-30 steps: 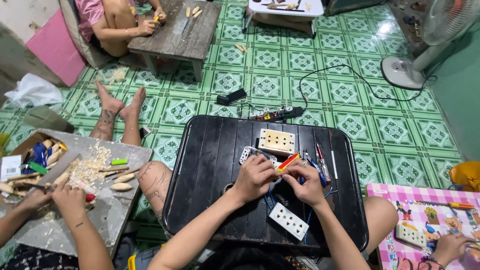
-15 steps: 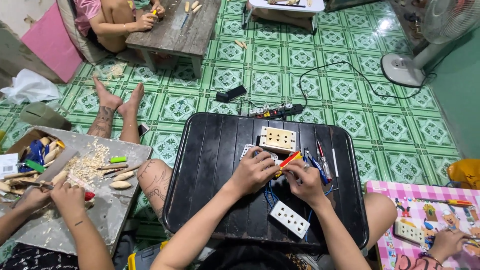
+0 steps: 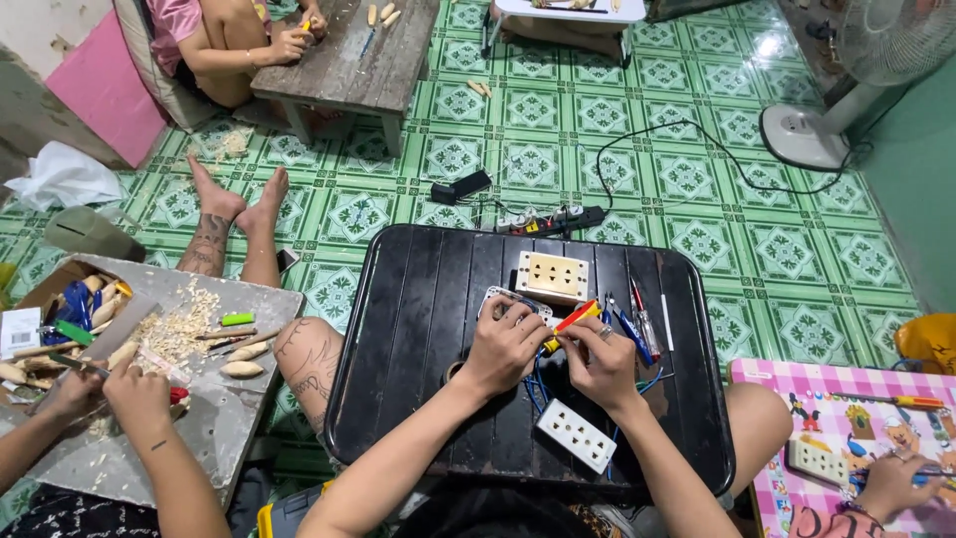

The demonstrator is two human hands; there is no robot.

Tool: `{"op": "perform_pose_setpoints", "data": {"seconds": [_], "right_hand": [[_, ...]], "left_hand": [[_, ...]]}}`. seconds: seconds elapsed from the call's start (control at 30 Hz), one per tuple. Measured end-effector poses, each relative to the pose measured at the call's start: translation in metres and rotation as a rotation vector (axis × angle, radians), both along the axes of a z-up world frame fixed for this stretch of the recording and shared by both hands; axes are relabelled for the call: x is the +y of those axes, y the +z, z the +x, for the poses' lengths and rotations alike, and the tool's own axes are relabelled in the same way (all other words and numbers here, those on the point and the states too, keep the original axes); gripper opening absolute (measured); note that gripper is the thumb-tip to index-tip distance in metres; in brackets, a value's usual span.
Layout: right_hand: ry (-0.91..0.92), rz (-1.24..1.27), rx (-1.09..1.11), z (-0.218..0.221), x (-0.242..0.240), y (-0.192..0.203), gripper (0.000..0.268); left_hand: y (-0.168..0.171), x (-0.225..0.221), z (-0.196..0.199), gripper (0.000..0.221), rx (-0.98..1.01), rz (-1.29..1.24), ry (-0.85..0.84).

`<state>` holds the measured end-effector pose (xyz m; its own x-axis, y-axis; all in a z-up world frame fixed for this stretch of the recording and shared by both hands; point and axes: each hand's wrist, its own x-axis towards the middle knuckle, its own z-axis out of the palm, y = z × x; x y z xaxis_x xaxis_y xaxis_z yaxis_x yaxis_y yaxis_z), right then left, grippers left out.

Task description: A person is wiring and assembling an electrical outlet box on a small table while sitting on the floor.

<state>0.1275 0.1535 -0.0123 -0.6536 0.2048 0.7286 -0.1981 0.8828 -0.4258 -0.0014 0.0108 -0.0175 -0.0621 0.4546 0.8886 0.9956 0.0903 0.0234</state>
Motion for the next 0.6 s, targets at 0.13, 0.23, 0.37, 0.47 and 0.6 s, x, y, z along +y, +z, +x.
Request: {"op": "perform_pose_setpoints", "data": {"seconds": [0.13,0.23,0.37,0.47,0.6], "right_hand": [[0.055,-0.166,-0.010,-0.0049,-0.0018,0.0068,0.006],[0.015,-0.074,-0.018,-0.0045,0.0003,0.0076,0.008],[-0.038,0.153,0.059,-0.0059,0.0018,0.0107,0.010],[-0.053,0.225,0.070,-0.0068,0.0037,0.0096,0.009],[-0.058,0.252,0.039,-0.0048,0.0024,0.0073,0.010]], "left_hand": [[0.0019,-0.0003,-0.0008,0.011,-0.004,-0.008,0.009],[0.0065,-0.0005,0.0003,0.009,-0.036,-0.016,0.013],[0.0021,0.0003,0.0002,0.009,-0.080,-0.014,0.009],[-0.0002,0.0015,-0.0012,0.008,-0.089,-0.015,0.007],[-0.0019,0.0019,0.0013,0.013,-0.094,-0.002,0.005]]}}
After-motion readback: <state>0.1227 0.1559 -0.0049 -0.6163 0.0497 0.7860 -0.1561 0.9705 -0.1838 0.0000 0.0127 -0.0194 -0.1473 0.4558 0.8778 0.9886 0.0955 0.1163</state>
